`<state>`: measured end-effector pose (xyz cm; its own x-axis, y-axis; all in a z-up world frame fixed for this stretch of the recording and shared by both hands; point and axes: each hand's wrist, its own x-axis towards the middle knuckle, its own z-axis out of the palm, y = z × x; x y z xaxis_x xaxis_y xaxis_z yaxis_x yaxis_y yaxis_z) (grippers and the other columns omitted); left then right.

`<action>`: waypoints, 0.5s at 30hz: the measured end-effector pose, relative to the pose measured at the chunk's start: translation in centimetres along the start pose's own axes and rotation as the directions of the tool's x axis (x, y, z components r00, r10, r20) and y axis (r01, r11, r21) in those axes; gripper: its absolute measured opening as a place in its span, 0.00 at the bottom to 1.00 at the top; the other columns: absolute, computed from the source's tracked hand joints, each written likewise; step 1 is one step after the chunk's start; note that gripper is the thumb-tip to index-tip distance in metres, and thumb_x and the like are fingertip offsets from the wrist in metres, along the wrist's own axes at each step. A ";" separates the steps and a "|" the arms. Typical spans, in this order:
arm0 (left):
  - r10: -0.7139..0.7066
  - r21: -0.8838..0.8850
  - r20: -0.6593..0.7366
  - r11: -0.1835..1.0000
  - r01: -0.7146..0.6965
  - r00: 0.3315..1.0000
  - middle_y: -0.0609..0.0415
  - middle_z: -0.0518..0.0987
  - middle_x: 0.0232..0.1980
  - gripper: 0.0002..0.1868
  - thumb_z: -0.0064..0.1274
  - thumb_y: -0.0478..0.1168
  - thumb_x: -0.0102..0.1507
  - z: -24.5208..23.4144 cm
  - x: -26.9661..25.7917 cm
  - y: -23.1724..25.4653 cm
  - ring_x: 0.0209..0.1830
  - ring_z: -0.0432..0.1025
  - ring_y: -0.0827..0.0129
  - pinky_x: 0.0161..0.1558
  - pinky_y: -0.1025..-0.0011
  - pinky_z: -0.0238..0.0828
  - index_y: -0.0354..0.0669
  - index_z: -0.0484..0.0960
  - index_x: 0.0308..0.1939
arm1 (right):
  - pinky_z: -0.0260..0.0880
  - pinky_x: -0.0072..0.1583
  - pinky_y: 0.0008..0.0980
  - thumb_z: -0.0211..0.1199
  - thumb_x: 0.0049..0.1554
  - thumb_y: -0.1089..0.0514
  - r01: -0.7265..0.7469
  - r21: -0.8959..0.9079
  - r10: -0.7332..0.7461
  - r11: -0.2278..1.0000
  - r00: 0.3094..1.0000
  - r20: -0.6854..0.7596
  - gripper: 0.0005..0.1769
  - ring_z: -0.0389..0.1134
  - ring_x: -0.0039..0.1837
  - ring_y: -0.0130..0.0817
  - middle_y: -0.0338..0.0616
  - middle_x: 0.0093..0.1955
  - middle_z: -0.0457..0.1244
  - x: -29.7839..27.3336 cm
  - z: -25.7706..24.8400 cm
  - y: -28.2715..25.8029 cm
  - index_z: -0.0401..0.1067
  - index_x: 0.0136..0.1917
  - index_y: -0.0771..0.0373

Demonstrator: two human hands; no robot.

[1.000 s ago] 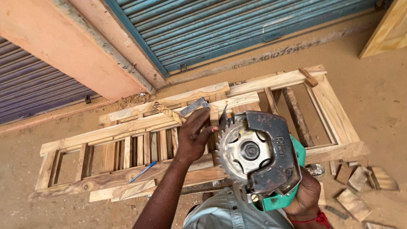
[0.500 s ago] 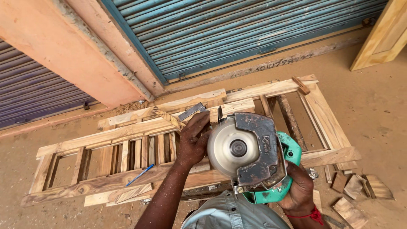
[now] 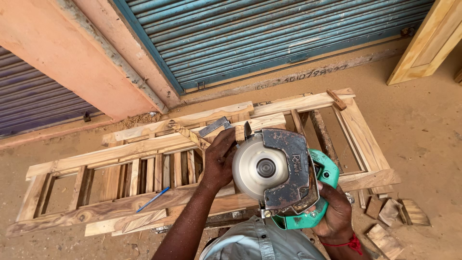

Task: The person measures and marks wooden slats on a wooden frame using a square and a pen, then cuts the slats with a circular saw. The person repeatedly measures, marks, and cuts the wood to fit the frame structure.

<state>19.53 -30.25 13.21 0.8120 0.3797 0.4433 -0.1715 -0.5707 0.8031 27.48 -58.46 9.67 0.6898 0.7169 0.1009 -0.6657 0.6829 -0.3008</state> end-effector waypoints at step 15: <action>0.007 -0.018 -0.042 1.000 -0.008 0.999 0.38 0.75 0.69 0.21 0.53 0.26 0.68 0.1 -0.6 -1.2 0.67 0.74 0.56 0.64 0.65 0.76 0.34 0.77 0.65 | 0.68 0.37 0.33 0.56 0.63 0.63 -0.018 -0.028 0.016 0.999 0.998 -0.060 0.22 0.65 0.33 0.31 0.52 0.40 0.67 1.0 0.8 0.5 0.63 0.67 0.78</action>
<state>19.26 -29.87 11.98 0.7868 0.4057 0.4651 -0.1880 -0.5602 0.8068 27.62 -57.28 10.33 0.6947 0.7182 0.0388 -0.6698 0.6656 -0.3293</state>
